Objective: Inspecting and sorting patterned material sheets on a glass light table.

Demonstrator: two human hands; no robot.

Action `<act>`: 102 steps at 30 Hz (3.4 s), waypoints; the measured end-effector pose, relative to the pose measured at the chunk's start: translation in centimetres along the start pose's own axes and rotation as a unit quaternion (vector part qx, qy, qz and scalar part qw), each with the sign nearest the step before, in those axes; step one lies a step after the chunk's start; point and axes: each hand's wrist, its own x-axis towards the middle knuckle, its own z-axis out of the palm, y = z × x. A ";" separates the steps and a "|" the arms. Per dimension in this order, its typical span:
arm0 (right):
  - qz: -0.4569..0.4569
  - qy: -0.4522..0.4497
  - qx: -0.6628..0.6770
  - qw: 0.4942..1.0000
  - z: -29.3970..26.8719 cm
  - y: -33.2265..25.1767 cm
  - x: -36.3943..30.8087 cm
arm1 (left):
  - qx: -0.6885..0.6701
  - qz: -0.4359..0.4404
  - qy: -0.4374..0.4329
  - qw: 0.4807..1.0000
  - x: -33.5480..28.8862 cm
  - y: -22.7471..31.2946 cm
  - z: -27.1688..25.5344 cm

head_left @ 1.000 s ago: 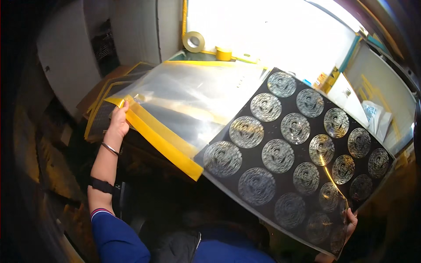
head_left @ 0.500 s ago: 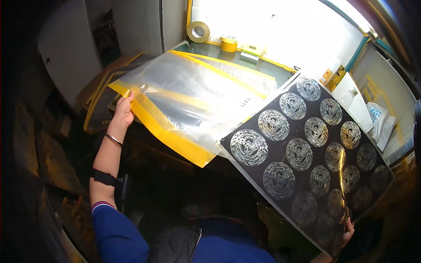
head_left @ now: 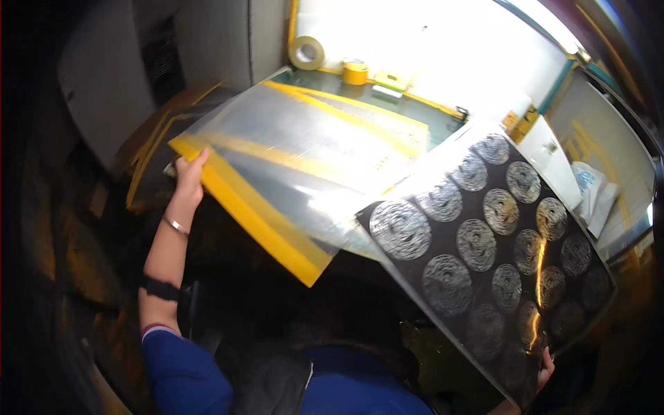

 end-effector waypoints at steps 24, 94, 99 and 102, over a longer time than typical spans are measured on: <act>0.023 -0.173 -0.073 0.982 -0.9 -4.4 3.5 | 0.154 -0.243 -0.470 0.834 -26.0 16.3 16.7; 0.042 -0.119 -0.143 0.982 -4.8 -2.6 7.3 | -0.031 -0.375 -0.419 0.827 -24.0 12.7 18.9; 0.038 -0.119 -0.122 0.985 -5.6 -2.4 6.3 | 0.030 -0.269 -0.390 0.880 -23.0 12.2 18.8; -0.025 -0.092 -0.099 0.991 -3.0 -1.8 4.7 | 0.021 -0.180 -0.343 0.922 -22.5 11.7 16.6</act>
